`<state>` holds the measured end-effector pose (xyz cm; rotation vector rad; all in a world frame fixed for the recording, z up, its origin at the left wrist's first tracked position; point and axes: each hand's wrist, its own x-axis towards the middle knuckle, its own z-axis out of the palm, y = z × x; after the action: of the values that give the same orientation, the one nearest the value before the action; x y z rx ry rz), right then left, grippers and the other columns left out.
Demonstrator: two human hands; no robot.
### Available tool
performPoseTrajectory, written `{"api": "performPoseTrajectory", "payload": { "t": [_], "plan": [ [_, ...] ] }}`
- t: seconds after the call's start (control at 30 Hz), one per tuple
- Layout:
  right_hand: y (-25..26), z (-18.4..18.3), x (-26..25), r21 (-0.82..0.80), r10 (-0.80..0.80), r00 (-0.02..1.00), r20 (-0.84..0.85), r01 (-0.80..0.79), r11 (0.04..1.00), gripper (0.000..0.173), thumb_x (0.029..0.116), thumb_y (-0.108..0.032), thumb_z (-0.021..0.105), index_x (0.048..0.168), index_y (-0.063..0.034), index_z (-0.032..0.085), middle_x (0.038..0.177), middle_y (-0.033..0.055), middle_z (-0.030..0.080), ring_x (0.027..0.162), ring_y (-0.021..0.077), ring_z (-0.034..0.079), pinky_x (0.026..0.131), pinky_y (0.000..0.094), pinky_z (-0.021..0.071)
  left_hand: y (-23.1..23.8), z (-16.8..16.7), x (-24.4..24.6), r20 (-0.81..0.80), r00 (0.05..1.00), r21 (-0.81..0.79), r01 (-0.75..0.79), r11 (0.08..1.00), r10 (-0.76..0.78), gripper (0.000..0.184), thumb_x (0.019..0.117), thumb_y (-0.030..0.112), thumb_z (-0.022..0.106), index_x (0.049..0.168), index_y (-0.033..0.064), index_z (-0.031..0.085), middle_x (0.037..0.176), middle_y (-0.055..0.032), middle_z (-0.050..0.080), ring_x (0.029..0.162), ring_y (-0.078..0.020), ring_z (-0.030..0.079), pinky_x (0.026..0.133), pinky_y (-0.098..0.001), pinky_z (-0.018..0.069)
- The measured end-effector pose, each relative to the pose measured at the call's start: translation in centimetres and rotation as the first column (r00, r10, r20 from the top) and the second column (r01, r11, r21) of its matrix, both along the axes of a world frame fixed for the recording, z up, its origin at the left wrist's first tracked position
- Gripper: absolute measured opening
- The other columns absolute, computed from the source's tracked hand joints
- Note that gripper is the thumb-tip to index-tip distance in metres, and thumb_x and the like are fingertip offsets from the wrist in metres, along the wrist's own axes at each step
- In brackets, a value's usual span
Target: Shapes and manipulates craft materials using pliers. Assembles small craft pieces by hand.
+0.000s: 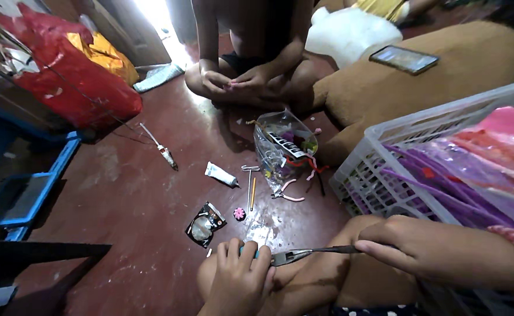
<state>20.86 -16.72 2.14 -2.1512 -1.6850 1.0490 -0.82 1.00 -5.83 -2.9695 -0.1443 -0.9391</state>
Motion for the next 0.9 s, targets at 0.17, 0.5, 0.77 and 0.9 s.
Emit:
{"api": "performPoseTrajectory", "payload": {
  "t": [0.17, 0.5, 0.77, 0.9],
  "plan": [
    [0.6, 0.6, 0.5, -0.149, -0.028, 0.998, -0.053, 0.020, 0.989, 0.047, 0.1113, -0.024, 0.039, 0.096, 0.0114, 0.066, 0.070, 0.0182, 0.058, 0.066, 0.0254, 0.056, 0.064, 0.0403, 0.0429, -0.1, -0.4, 0.3, -0.011, 1.000, -0.025, 0.010, 1.000, -0.010, 0.031, 0.0966, 0.022, 0.047, 0.080, 0.0038, 0.066, 0.074, -0.0130, 0.065, 0.068, -0.0319, 0.064, 0.059, -0.0405, 0.0454],
    [1.0, -0.4, 2.1, -0.249, 0.006, 0.988, -0.154, -0.045, 0.967, 0.048, 0.1122, -0.024, 0.037, 0.094, 0.0112, 0.064, 0.072, 0.0152, 0.056, 0.066, 0.0195, 0.051, 0.066, 0.0359, 0.0409, -0.5, -1.0, 0.6, -0.032, 0.999, -0.040, 0.032, 0.999, -0.034, 0.031, 0.0954, 0.021, 0.048, 0.081, 0.0029, 0.068, 0.074, -0.0134, 0.066, 0.067, -0.0323, 0.065, 0.058, -0.0413, 0.0467],
    [1.6, -1.5, 1.2, -0.396, -0.065, 0.984, -0.165, -0.006, 0.918, 0.054, 0.1137, -0.029, 0.031, 0.100, 0.0120, 0.064, 0.081, 0.0186, 0.058, 0.072, 0.0231, 0.054, 0.073, 0.0400, 0.0434, -0.4, -2.0, 0.2, -0.111, 0.993, -0.070, 0.038, 0.997, -0.046, 0.026, 0.0916, 0.018, 0.054, 0.083, -0.0005, 0.070, 0.075, -0.0162, 0.067, 0.067, -0.0361, 0.067, 0.054, -0.0444, 0.0473],
    [1.7, -2.4, 0.9, -0.424, -0.101, 0.977, -0.188, 0.012, 0.906, 0.056, 0.1133, -0.033, 0.031, 0.095, 0.0097, 0.063, 0.077, 0.0144, 0.056, 0.069, 0.0202, 0.051, 0.071, 0.0399, 0.0421, -0.1, -2.6, 0.0, -0.111, 0.993, -0.066, 0.041, 0.997, -0.048, 0.026, 0.0911, 0.017, 0.054, 0.082, -0.0009, 0.070, 0.074, -0.0165, 0.067, 0.067, -0.0364, 0.066, 0.056, -0.0451, 0.0476]
  ]
}}
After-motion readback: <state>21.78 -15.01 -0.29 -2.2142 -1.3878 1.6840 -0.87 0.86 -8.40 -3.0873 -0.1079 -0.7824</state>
